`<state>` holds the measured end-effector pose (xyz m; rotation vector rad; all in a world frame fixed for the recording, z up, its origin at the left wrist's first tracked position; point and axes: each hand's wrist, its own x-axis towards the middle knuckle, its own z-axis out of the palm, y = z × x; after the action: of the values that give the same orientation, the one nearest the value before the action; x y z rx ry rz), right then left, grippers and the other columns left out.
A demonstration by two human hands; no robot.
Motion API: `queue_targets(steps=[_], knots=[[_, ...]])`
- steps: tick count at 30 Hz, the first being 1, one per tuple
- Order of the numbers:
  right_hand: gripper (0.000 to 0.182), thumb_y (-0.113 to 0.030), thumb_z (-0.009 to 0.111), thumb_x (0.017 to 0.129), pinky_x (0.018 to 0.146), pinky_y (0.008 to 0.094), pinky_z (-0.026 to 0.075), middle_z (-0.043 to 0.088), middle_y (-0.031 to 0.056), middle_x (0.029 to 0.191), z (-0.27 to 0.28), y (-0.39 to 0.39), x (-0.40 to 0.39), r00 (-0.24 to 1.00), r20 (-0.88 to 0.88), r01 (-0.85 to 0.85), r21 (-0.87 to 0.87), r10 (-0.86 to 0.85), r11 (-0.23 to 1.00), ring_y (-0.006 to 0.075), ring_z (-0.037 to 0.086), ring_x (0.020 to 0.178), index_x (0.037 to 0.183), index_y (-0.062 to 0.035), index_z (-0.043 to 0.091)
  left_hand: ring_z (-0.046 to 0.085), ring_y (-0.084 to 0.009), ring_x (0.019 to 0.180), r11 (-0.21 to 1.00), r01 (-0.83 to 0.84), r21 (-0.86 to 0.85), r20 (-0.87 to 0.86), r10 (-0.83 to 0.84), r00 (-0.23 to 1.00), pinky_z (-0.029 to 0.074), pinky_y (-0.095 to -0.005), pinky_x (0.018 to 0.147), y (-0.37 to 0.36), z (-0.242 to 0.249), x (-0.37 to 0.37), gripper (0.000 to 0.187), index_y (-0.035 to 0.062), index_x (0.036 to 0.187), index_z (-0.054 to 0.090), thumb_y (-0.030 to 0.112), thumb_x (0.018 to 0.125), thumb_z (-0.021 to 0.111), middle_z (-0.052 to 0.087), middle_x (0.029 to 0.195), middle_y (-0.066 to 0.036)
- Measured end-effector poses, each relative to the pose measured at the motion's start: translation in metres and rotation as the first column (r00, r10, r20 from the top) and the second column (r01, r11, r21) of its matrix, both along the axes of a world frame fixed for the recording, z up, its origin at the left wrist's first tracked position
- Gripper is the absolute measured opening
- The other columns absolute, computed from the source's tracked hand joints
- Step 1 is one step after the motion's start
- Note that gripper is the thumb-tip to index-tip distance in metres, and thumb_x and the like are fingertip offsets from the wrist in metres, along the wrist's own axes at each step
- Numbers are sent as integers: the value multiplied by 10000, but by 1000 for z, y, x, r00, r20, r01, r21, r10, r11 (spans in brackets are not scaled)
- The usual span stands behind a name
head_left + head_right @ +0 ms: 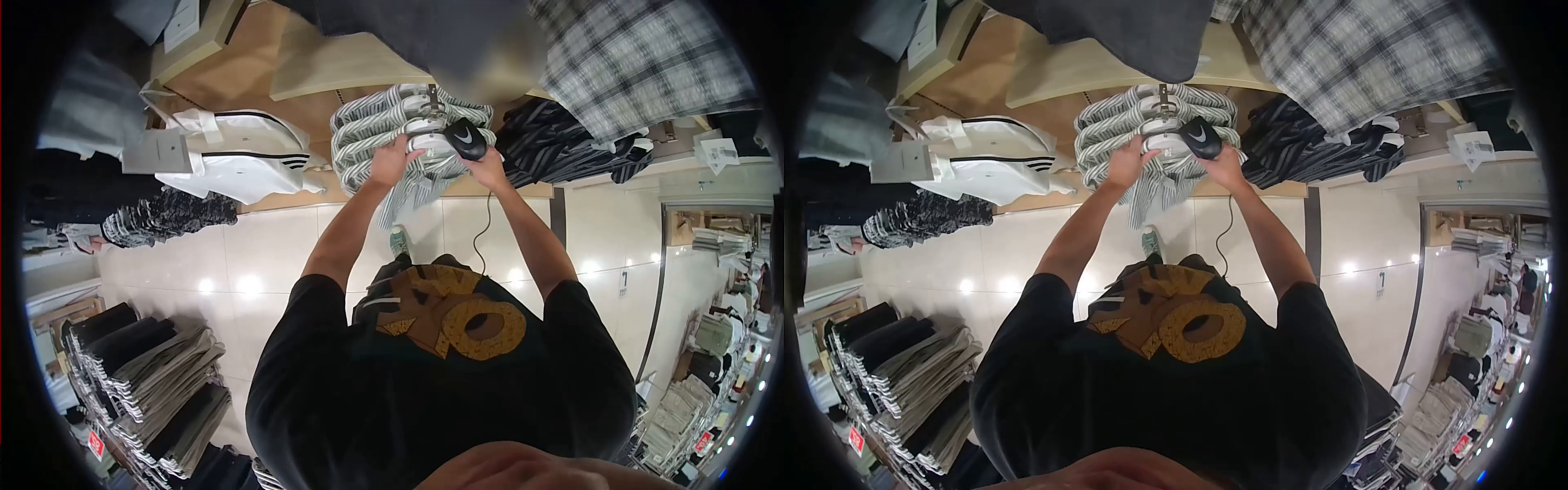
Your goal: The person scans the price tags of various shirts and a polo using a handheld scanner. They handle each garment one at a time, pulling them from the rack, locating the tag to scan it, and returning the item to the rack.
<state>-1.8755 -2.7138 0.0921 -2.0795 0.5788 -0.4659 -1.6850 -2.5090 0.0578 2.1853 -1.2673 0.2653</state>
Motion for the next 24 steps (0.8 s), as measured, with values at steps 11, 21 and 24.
queue_targets(steps=[11,21,24], knots=[[293,-155,855,856,823,334,576,805,113,989,-20,-7,10,992,129,11,-1,-10,1000,197,760,880,1114,-38,781,667,-391,880,1000,2,-20,6,-2,1000,501,-501,895,-12,-14,26,452,26,987,620,465,936,716,700,924,-173],[377,-126,853,862,890,326,550,776,143,1083,-5,-11,-111,991,85,-110,129,99,986,196,730,979,1183,14,715,602,-399,1127,976,-131,174,105,114,988,425,-538,1033,-11,-6,13,425,49,1205,609,396,973,688,655,1162,-177],[366,-123,851,867,887,326,552,779,125,1058,22,-23,-173,995,70,-73,118,65,990,176,724,968,1176,17,713,497,-406,1307,955,-246,167,44,242,969,349,-589,1130,-10,-5,-22,595,47,1425,507,348,953,709,553,1359,-203]])
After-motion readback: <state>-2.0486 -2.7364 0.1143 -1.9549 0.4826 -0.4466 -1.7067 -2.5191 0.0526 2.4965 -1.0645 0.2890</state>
